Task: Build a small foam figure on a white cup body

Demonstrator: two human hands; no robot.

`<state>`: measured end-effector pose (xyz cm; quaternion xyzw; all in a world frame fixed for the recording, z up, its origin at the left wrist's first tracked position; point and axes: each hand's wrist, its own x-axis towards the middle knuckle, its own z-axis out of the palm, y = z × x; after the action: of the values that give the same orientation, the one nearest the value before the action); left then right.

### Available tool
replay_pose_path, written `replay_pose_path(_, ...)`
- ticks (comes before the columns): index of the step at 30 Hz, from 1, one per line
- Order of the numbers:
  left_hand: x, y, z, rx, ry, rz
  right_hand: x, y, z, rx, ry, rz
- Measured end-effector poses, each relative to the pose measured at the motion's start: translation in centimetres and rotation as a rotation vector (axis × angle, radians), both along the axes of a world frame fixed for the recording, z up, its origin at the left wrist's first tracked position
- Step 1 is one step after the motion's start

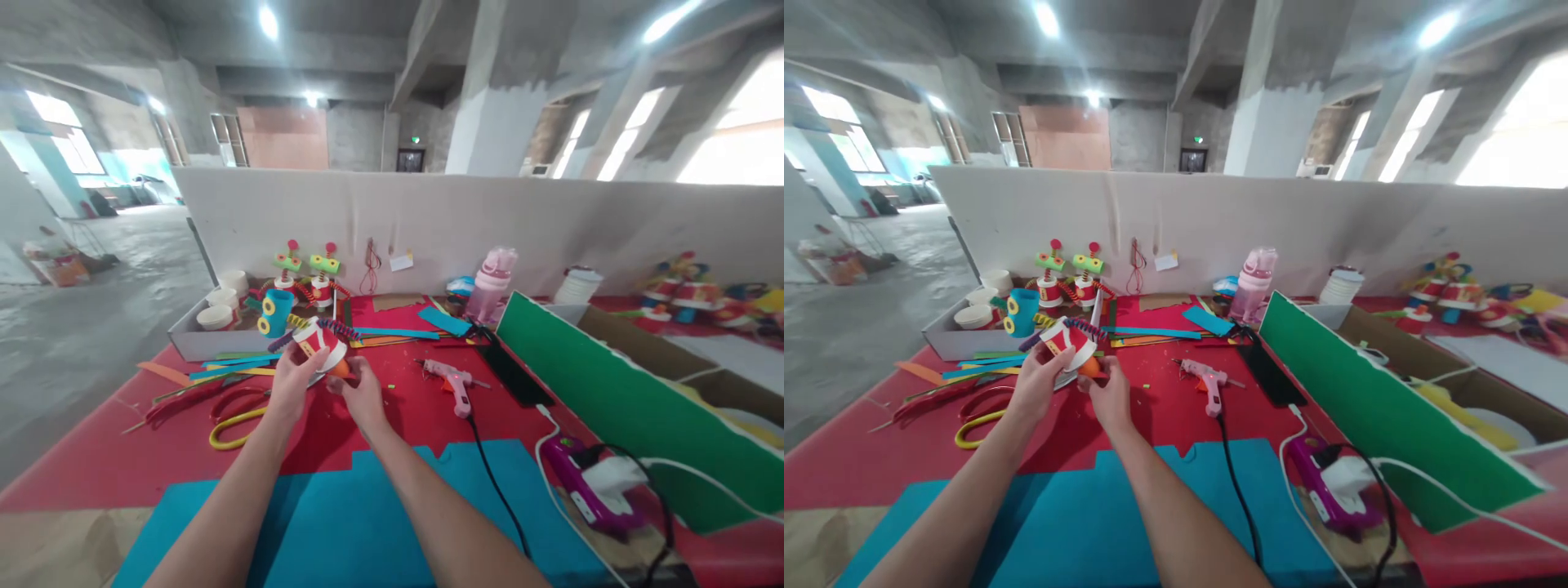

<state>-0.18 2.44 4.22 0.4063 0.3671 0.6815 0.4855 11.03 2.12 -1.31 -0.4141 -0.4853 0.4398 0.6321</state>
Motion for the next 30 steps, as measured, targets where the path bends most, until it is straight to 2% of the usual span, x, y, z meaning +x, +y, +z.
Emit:
replay_pose_path(3, 0.0, -0.1, 0.2, -0.018, 0.023, 0.028, -0.5, -0.4, 0.0, -0.091, 0.145, 0.099)
replay_pose_path(7, 0.0, 0.1, 0.0, -0.022, 0.091, 0.06, -0.8, -0.6, 0.2, -0.083, 0.191, 0.147)
replay_pose_path(11, 0.1, 0.3, -0.7, 0.023, 0.32, 0.142, -1.1, -0.7, 0.3, -0.024, 0.199, 0.175)
replay_pose_path(15, 0.5, 0.0, -0.8, 0.04, 0.549, 0.25, -1.4, -1.1, 0.5, -0.049, 0.219, 0.207)
replay_pose_path(18, 0.9, -0.3, -0.7, 0.116, 0.704, 0.358, -1.5, -1.3, 0.6, -0.051, 0.241, 0.227)
replay_pose_path(20, 0.9, -0.4, -0.7, 0.147, 0.727, 0.381, -1.6, -1.3, 0.6, -0.046, 0.259, 0.228)
replay_pose_path(30, 0.8, 0.1, -1.2, 0.139, 0.667, 0.324, -1.4, -1.2, 0.8, -0.032, 0.244, 0.196)
